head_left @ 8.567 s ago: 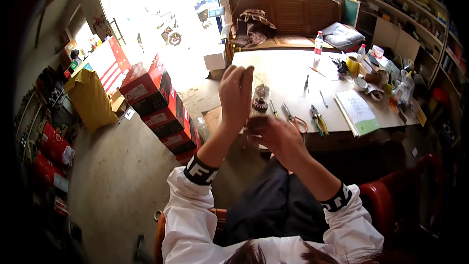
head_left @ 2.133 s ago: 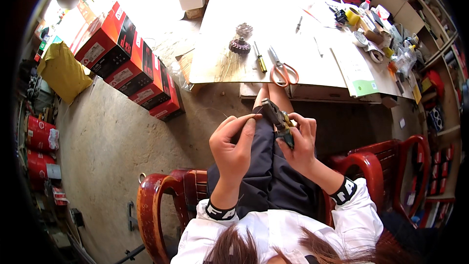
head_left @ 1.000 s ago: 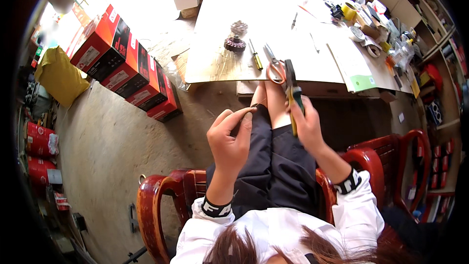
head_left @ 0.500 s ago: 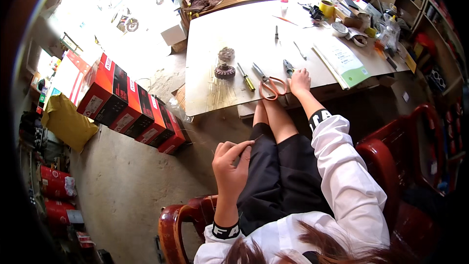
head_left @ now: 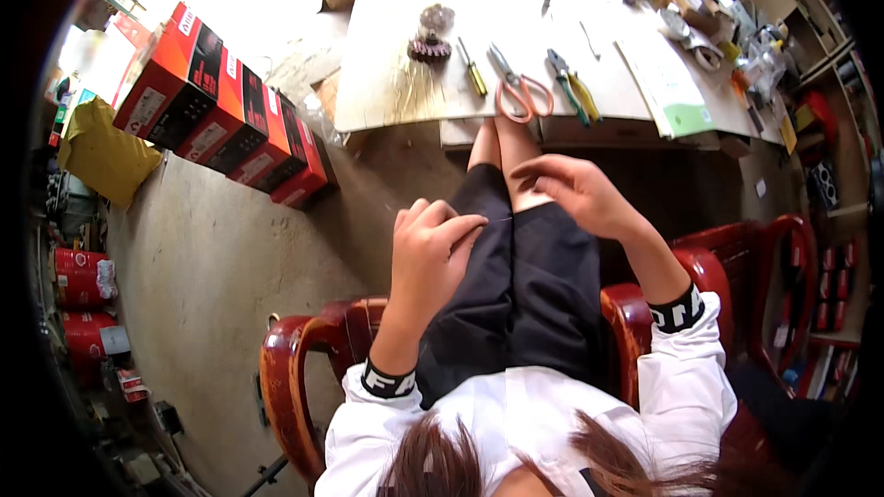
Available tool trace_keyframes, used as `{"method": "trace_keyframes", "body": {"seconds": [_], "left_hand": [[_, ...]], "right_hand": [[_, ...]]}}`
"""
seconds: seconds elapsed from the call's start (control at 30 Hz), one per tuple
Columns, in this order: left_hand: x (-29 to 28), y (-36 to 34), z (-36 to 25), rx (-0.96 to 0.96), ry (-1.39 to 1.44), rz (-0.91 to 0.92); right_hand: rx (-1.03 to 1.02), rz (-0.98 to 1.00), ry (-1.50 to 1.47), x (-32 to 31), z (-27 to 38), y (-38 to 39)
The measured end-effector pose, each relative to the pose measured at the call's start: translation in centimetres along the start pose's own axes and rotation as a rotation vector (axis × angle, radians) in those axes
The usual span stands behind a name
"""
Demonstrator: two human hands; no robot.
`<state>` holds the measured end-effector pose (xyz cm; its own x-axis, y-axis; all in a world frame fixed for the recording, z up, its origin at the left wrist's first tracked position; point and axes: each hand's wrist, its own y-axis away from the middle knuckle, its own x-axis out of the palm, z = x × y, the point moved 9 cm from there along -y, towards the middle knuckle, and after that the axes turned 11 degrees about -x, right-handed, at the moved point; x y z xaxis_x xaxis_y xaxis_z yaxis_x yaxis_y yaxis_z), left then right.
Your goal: The person is repairing an electrical motor stator by hand-wrapping copper wire around its core. They use pliers to cut the wire and a screwdriver to adjust the windings, working on a cluttered workbench.
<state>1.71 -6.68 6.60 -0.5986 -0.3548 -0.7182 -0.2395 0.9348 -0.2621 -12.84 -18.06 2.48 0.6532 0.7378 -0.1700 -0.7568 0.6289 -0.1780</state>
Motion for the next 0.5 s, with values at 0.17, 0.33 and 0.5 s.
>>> {"method": "trace_keyframes", "body": {"seconds": [0.17, 0.33, 0.5], "left_hand": [[2.5, 1.1, -2.0, 0.172, -0.096, 0.225], [3.1, 1.9, -2.8, 0.259, -0.126, 0.345], [3.3, 2.1, -2.6, 0.247, -0.185, 0.331]], "right_hand": [[0.188, 0.281, -0.179, 4.7, -0.9, 4.7], [0.447, 0.301, -0.395, 6.1, -2.9, 6.1], [0.44, 0.382, -0.386, 6.5, -3.6, 6.4]]}}
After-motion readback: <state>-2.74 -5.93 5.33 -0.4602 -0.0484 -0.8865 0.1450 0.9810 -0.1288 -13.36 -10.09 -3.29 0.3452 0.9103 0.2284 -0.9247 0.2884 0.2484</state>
